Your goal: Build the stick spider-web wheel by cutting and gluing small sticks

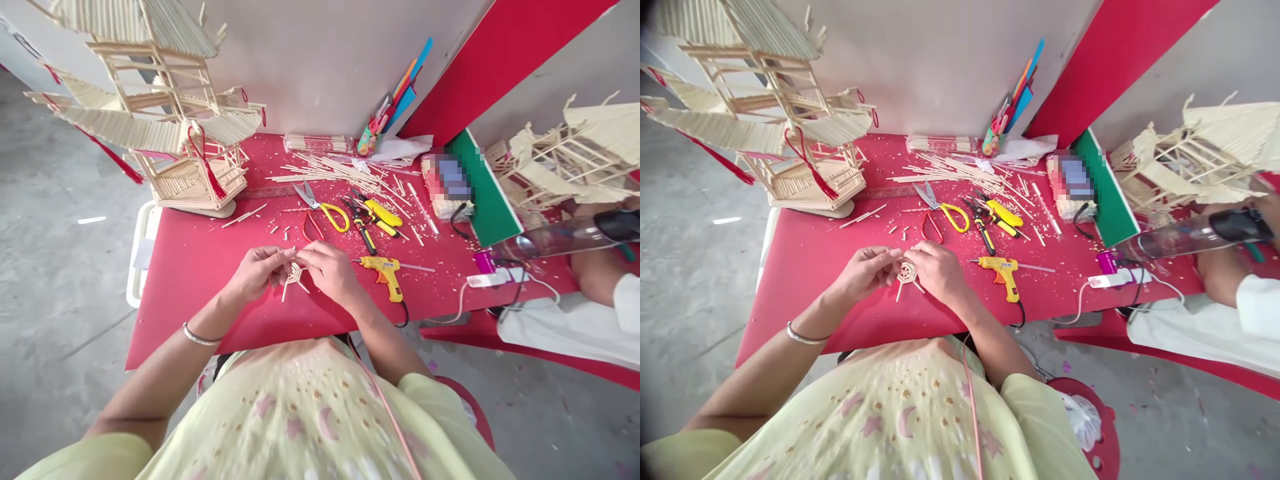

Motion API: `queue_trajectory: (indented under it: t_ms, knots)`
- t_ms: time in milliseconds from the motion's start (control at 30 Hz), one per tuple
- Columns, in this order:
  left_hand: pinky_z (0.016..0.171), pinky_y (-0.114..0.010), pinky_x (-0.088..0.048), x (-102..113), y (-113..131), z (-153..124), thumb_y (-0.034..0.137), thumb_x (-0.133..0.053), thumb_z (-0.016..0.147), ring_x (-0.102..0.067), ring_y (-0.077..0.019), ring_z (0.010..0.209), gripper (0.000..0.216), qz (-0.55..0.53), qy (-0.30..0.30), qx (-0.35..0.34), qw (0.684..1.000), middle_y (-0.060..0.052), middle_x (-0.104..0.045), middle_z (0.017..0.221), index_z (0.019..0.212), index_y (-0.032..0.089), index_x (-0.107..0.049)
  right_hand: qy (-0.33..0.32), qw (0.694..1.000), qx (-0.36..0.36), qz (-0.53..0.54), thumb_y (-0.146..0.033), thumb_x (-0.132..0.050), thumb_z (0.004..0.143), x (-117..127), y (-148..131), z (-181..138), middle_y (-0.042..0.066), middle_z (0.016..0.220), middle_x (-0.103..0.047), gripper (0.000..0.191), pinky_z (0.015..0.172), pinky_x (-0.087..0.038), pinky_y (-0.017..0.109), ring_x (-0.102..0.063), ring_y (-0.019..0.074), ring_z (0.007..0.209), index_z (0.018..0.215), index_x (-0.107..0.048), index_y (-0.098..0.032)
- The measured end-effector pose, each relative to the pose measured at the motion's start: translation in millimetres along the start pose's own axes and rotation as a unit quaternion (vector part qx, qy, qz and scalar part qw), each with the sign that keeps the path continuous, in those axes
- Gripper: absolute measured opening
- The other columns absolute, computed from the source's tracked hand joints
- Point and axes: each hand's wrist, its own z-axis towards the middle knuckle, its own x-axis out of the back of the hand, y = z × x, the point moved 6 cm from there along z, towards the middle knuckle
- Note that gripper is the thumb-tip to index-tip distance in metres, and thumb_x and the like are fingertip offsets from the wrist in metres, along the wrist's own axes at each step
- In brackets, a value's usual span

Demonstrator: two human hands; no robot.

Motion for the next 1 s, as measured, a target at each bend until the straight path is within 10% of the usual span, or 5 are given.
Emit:
queue_trajectory:
  t_ms: [400, 600, 700, 800, 1000]
  knots:
    - [0.038, -0.017, -0.042, 5.5, -7.2, 18.4, 0.038, -0.091, 0.070, -0.059, -0.0092, 0.047, 0.033, -0.035, -0.071, 0.060, 0.995, -0.005, -0.070, 0.065, 0.076, 0.011, -0.074, -0.126, 0.991, 0.050, -0.007, -0.029, -0.052, 0.106, 11.9, 9.7, 19.4, 0.002, 0.105, -0.074, 0.027, 0.087, -0.053, 0.028, -0.067, 0.0148, 0.096, 0.122, -0.074, -0.028]
    - [0.041, -0.017, -0.044, 0.6, 4.3, 22.2, 0.036, -0.091, 0.070, -0.059, -0.0086, 0.049, 0.034, -0.111, -0.008, -0.004, 0.994, -0.002, -0.068, 0.067, 0.085, 0.013, -0.071, 0.009, 0.958, -0.216, -0.187, -0.042, -0.043, 0.107, 83.8, 130.9, 36.4, 0.019, 0.125, -0.070, 0.047, 0.103, -0.046, 0.043, -0.062, 0.0269, 0.118, 0.135, -0.065, -0.011]
    - [0.044, -0.018, -0.046, 3.8, 8.8, 23.2, 0.033, -0.093, 0.068, -0.060, -0.0080, 0.050, 0.034, -0.139, 0.031, -0.035, 0.989, -0.001, -0.069, 0.068, 0.083, 0.013, -0.071, -0.055, 0.875, -0.354, -0.324, -0.042, -0.054, 0.102, 100.8, 205.9, 33.6, 0.025, 0.134, -0.064, 0.053, 0.105, -0.042, 0.046, -0.057, 0.0334, 0.125, 0.144, -0.057, -0.009]
    - [0.048, -0.019, -0.047, 7.4, 9.7, 23.8, 0.031, -0.093, 0.067, -0.060, -0.0083, 0.052, 0.035, -0.151, 0.058, -0.047, 0.986, -0.001, -0.068, 0.067, 0.088, 0.012, -0.073, -0.117, 0.856, -0.379, -0.331, -0.039, -0.055, 0.102, 97.6, 243.1, 30.3, 0.022, 0.129, -0.066, 0.045, 0.098, -0.044, 0.040, -0.061, 0.0308, 0.117, 0.138, -0.063, -0.013]
    - [0.051, -0.020, -0.045, 12.9, 12.8, 24.8, 0.033, -0.092, 0.068, -0.059, -0.0089, 0.054, 0.034, -0.138, 0.094, -0.068, 0.984, -0.002, -0.067, 0.065, 0.089, 0.011, -0.076, -0.042, 0.884, -0.324, -0.336, -0.034, -0.046, 0.106, 105.7, 208.5, 34.8, 0.027, 0.125, -0.060, 0.047, 0.090, -0.045, 0.036, -0.063, 0.0262, 0.108, 0.136, -0.059, -0.001]
